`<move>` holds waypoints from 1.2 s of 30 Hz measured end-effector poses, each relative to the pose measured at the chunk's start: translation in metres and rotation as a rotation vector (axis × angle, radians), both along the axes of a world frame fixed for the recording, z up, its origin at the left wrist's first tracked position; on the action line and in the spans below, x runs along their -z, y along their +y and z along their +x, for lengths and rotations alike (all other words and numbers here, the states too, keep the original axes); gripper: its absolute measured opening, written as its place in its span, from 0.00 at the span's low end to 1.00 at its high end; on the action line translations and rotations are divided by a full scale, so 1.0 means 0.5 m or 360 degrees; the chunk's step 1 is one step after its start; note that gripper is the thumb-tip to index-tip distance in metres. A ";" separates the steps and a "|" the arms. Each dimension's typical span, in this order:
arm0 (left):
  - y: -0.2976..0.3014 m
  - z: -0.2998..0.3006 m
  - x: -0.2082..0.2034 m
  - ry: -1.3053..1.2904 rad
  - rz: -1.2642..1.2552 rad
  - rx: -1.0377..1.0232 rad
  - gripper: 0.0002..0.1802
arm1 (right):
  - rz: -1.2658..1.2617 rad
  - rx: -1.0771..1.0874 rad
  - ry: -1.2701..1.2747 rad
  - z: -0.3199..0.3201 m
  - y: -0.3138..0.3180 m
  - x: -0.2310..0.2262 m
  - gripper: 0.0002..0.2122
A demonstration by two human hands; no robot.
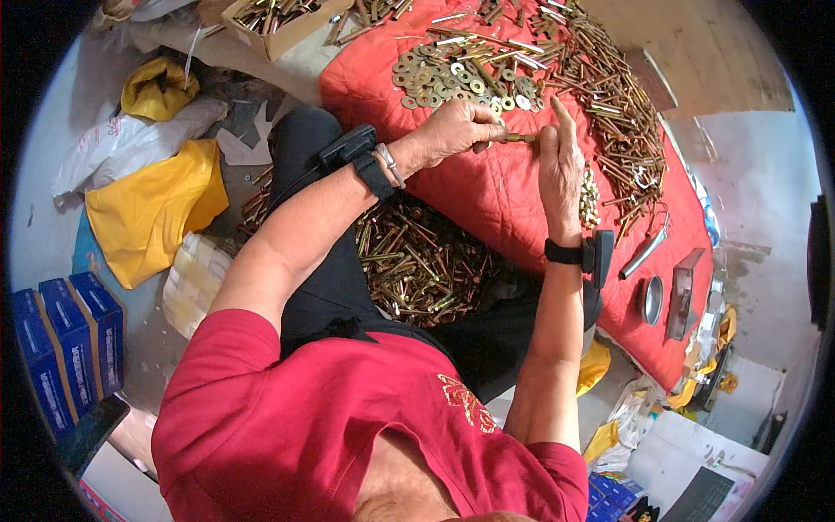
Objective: Assembling washers onto long metal bolts by hand.
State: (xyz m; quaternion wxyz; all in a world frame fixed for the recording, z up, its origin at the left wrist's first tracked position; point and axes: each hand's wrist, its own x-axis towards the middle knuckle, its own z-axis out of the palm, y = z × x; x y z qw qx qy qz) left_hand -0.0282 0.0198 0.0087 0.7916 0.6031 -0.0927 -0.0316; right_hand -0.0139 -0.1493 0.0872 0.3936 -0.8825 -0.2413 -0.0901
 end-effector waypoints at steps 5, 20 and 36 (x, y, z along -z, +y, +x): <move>0.000 -0.006 0.004 0.0015 -0.0019 0.0024 0.08 | -0.0066 -0.0098 0.0041 0.017 -0.013 0.018 0.22; -0.002 -0.013 -0.005 0.0175 -0.0059 0.0126 0.07 | -0.0386 -0.0036 -0.0169 0.007 -0.016 0.014 0.20; -0.004 -0.009 -0.007 0.0262 -0.0078 0.0134 0.07 | 0.0199 -0.0256 0.0034 0.012 -0.026 0.015 0.20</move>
